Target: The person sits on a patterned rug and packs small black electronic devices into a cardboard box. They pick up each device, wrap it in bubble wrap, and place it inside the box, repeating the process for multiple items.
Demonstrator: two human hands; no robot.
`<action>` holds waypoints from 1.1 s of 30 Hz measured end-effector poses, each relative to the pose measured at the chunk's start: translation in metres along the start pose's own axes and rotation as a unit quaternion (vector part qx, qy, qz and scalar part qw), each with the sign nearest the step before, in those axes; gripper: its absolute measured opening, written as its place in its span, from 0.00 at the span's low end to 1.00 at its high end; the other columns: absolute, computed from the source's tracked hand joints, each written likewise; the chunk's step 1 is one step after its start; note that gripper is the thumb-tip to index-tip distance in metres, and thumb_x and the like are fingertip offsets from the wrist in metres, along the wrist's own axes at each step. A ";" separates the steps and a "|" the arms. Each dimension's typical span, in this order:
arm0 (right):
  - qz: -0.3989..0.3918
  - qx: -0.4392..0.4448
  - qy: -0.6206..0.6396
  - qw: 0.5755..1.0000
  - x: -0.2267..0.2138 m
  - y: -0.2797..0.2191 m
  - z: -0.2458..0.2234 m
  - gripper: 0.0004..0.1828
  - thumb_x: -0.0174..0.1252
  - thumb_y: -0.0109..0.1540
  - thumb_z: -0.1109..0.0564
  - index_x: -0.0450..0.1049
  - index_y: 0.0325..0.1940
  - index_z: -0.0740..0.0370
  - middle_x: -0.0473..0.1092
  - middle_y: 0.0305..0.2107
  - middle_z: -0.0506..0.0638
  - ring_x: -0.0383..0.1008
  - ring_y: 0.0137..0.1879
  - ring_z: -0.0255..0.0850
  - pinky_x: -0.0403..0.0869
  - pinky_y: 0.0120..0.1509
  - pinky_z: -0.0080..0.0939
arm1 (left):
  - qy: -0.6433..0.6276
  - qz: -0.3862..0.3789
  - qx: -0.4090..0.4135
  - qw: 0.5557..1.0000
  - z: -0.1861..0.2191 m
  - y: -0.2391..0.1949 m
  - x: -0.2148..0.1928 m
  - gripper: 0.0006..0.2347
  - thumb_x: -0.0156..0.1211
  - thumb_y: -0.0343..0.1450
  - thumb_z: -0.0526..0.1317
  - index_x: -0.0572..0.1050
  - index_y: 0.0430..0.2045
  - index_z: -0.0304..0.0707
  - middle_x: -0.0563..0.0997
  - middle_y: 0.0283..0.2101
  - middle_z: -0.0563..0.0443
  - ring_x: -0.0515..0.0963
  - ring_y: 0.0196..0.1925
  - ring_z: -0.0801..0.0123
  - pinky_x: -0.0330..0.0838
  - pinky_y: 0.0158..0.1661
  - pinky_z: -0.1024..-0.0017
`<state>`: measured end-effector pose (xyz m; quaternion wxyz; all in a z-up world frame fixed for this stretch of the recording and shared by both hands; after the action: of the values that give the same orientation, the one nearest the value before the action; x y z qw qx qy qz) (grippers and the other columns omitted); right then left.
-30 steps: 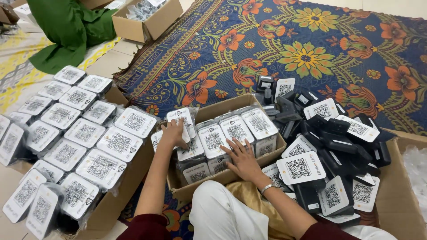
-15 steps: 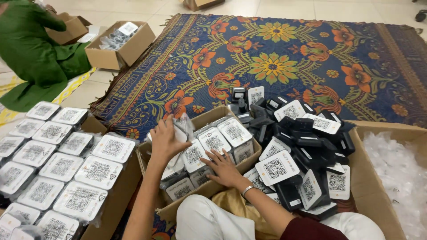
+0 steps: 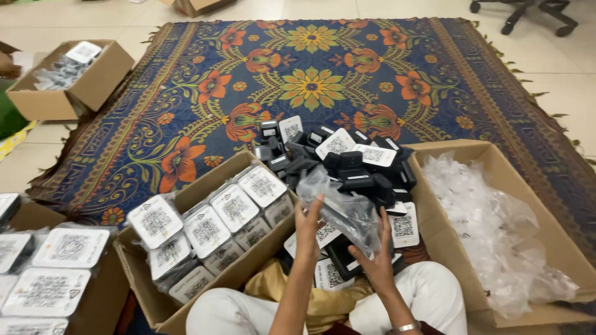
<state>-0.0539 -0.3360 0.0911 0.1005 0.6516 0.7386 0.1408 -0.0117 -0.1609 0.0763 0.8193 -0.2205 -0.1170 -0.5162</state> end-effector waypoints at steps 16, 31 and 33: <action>0.237 0.217 0.179 0.930 -0.112 -0.047 0.103 0.24 0.49 0.72 0.44 0.72 0.61 0.66 0.75 0.44 0.51 0.73 0.45 0.36 0.68 0.46 0.40 | 0.309 -0.059 0.048 0.948 -0.054 -0.057 0.030 0.32 0.72 0.59 0.56 0.72 0.51 0.34 0.84 0.49 0.42 0.85 0.52 0.61 0.77 0.52 0.67; 0.073 0.035 -0.015 0.997 -0.043 0.002 -0.016 0.23 0.48 0.72 0.51 0.78 0.55 0.74 0.76 0.48 0.53 0.74 0.51 0.33 0.71 0.56 0.34 | -0.209 -0.063 -0.208 0.953 -0.129 -0.055 -0.042 0.23 0.65 0.70 0.44 0.71 0.59 0.33 0.81 0.55 0.48 0.81 0.54 0.65 0.74 0.59 0.64; 0.050 0.016 -0.008 0.999 -0.033 0.007 -0.031 0.22 0.48 0.73 0.51 0.78 0.56 0.74 0.76 0.50 0.54 0.75 0.55 0.36 0.70 0.61 0.34 | -0.222 -0.069 -0.215 0.949 -0.126 -0.056 -0.043 0.23 0.63 0.70 0.44 0.71 0.58 0.34 0.81 0.55 0.47 0.81 0.53 0.62 0.74 0.56 0.59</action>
<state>-0.0536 -0.3699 0.1215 0.0888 0.6905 0.7062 0.1289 -0.0855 -0.2078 -0.0388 0.6683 -0.4915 -0.1968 -0.5226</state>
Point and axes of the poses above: each hand's wrist, its own y-axis towards the middle knuckle, its own x-axis out of the palm, z = x × y, the point moved 3 cm from there along y, towards the middle knuckle
